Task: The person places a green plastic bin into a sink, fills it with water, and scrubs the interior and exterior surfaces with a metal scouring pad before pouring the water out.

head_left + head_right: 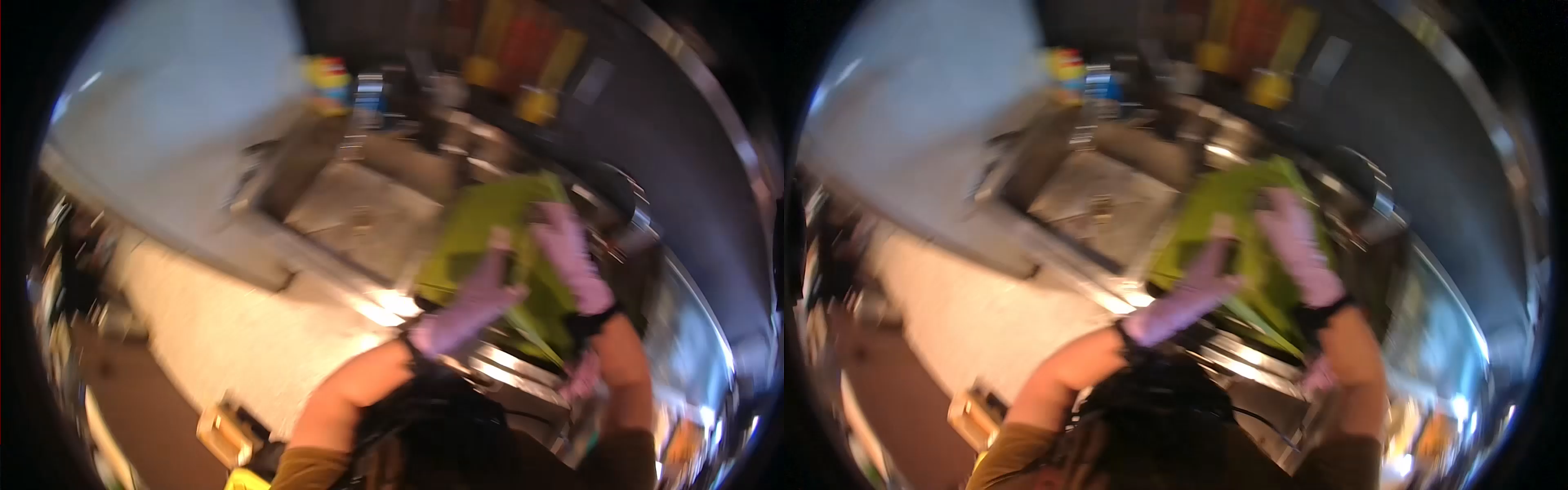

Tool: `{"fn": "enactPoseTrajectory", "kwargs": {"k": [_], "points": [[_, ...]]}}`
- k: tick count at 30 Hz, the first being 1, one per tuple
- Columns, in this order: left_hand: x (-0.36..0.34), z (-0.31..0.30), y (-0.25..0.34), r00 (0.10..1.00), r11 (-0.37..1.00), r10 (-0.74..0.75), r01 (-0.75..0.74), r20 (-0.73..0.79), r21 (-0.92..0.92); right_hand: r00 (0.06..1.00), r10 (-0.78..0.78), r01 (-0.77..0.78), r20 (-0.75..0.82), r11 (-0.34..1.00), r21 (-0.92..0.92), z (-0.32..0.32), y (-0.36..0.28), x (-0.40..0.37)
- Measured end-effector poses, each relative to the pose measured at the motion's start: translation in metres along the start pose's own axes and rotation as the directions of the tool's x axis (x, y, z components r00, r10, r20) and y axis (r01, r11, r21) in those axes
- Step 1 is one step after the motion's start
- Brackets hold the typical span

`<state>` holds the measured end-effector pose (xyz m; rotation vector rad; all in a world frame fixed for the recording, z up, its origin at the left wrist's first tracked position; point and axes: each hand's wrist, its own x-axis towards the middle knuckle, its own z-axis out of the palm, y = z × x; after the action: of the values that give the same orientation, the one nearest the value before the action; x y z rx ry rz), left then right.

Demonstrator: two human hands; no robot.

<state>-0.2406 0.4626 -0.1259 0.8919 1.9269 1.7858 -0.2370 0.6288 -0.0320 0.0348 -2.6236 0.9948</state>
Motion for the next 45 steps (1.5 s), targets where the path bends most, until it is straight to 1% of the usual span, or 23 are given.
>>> {"fn": "enactPoseTrajectory", "kwargs": {"k": [1,2,3,4,5,7,9,11,13,15,16,19,22,25,28,31,34,35,37,39,40,43,45], "points": [[-0.003,0.005,-0.01,0.986,0.987,0.128,-0.137,-0.106,-0.084,0.997,0.072,-0.073,-0.009,0.98,-0.184,0.002,0.019,0.022],[-0.009,-0.002,0.007,0.999,0.966,0.018,-0.029,-0.047,-0.256,0.989,0.139,-0.134,0.05,0.986,-0.1,0.004,0.031,0.042],[-0.007,0.001,0.006,0.986,0.997,0.036,-0.045,-0.16,-0.055,1.0,-0.007,0.007,-0.002,0.96,-0.279,0.011,0.082,0.058],[-0.003,0.006,0.001,0.985,0.999,0.008,-0.001,-0.172,0.036,0.998,-0.064,0.051,-0.027,0.938,-0.342,0.015,0.121,0.07],[0.002,0.005,-0.007,0.987,0.994,-0.014,0.031,-0.163,0.107,0.997,-0.08,0.07,-0.01,0.914,-0.4,0.018,0.15,0.081],[0.01,0.008,-0.014,0.987,0.981,-0.137,0.147,-0.081,0.128,0.999,-0.042,0.027,-0.032,0.925,-0.379,0.016,0.161,0.083],[0.005,0.006,-0.008,0.987,0.982,-0.135,0.145,-0.086,0.122,1.0,-0.012,0.012,0.0,0.961,-0.277,0.011,0.12,0.066],[0.006,0.01,-0.01,0.991,0.989,-0.081,0.093,-0.102,0.119,0.992,-0.111,0.125,0.065,0.945,-0.301,0.006,0.103,0.044],[0.002,0.005,0.001,0.988,0.985,-0.138,0.144,-0.07,0.098,0.989,-0.103,0.127,0.11,0.962,-0.24,0.008,0.061,0.007],[0.0,0.0,0.009,0.975,0.968,-0.221,0.222,-0.026,0.116,0.976,-0.13,0.183,0.174,0.924,-0.335,0.01,0.035,-0.023],[-0.001,0.001,0.008,0.979,0.968,-0.199,0.205,-0.05,0.144,0.972,-0.167,0.215,0.165,0.915,-0.342,0.012,0.052,-0.031],[0.002,0.014,-0.008,0.986,0.997,-0.036,0.046,-0.161,0.058,0.993,-0.083,0.107,0.087,0.944,-0.313,0.006,0.099,0.009],[0.002,0.008,-0.001,0.981,0.978,-0.177,0.184,-0.078,0.097,0.993,-0.1,0.118,0.068,0.92,-0.375,0.012,0.085,0.03],[0.0,0.014,-0.008,0.984,0.997,-0.041,0.051,-0.176,0.052,0.985,-0.096,0.142,0.141,0.92,-0.366,0.01,0.063,0.015],[-0.006,-0.003,0.016,0.977,0.974,-0.208,0.211,-0.041,0.084,0.973,-0.074,0.154,0.217,0.913,-0.379,0.016,0.029,-0.029],[-0.003,0.004,0.004,0.986,0.989,-0.135,0.14,-0.096,0.051,0.981,-0.056,0.123,0.185,0.919,-0.374,0.016,0.042,-0.043],[-0.004,0.001,0.009,0.984,0.984,-0.167,0.17,-0.059,0.05,0.983,-0.01,0.065,0.181,0.95,-0.305,0.011,0.051,-0.011],[-0.003,0.005,0.005,0.988,0.991,-0.119,0.124,-0.102,0.043,0.984,0.005,0.045,0.177,0.959,-0.281,0.006,0.068,0.004],[-0.001,0.013,-0.007,0.981,0.999,-0.025,0.033,-0.193,0.042,0.996,-0.047,0.072,0.075,0.922,-0.38,0.009,0.1,0.025],[0.0,0.008,-0.003,0.987,0.99,-0.132,0.135,-0.091,0.028,0.999,-0.031,0.038,0.024,0.918,-0.396,0.014,0.096,0.032],[0.001,0.005,-0.001,0.982,0.983,-0.182,0.183,-0.04,0.025,0.996,-0.092,0.09,0.012,0.927,-0.365,0.014,0.093,0.021],[0.003,0.009,-0.007,0.983,0.981,-0.166,0.172,-0.072,0.086,0.988,-0.027,0.074,0.155,0.949,-0.308,0.012,0.06,-0.015],[0.004,0.009,-0.007,0.982,0.977,-0.168,0.177,-0.081,0.121,0.989,-0.067,0.117,0.133,0.9,-0.42,0.021,0.045,-0.048]]}}
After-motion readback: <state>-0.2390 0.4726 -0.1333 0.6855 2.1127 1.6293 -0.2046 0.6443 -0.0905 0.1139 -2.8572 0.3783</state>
